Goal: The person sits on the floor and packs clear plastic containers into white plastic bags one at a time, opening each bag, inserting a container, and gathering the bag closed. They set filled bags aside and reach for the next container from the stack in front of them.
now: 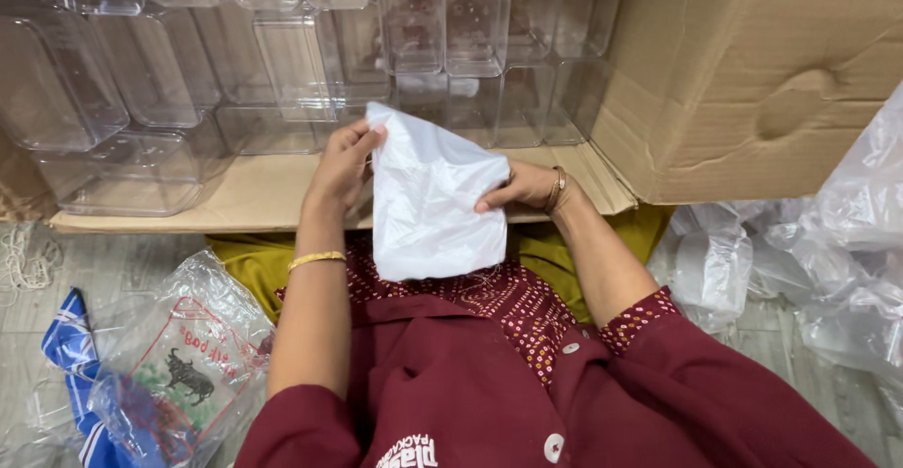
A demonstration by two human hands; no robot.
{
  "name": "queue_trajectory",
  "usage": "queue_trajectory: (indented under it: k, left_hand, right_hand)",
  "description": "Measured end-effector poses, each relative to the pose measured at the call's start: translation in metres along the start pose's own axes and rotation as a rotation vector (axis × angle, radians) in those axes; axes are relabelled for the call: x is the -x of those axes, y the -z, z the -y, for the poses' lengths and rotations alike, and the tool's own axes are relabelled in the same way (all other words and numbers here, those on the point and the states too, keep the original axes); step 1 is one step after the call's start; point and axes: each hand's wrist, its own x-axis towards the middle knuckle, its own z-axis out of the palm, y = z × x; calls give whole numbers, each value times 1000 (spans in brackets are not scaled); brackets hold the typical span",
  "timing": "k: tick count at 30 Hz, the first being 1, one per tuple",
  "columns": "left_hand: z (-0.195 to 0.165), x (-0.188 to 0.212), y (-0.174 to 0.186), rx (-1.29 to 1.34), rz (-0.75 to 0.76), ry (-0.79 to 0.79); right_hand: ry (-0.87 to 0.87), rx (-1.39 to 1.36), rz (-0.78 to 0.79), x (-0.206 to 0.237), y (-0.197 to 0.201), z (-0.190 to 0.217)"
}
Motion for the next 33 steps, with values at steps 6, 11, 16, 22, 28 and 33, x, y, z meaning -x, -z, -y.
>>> queue_trajectory:
  k: [6,11,16,22,28,33]
  left_hand:
    - [1,-8,-18,37,28,-2]
    - [-8,8,-7,78,195,-98]
    - [-5,9,-8,-191,252,88]
    - [0,12,-36,-211,294,65]
    - [-13,2,-33,-318,383,12]
    - [-21,-15,-30,-502,352,-8]
  right_hand:
    - [51,-85,27,-1,13,-11]
    - [114,-437,120,-1,12,3]
    - [202,-471,67,-6,0,39]
    - [128,-283,-15,-21,5,37]
    - [180,-90,-156,-34,19,37]
    - [159,-12,-102,-38,5,71]
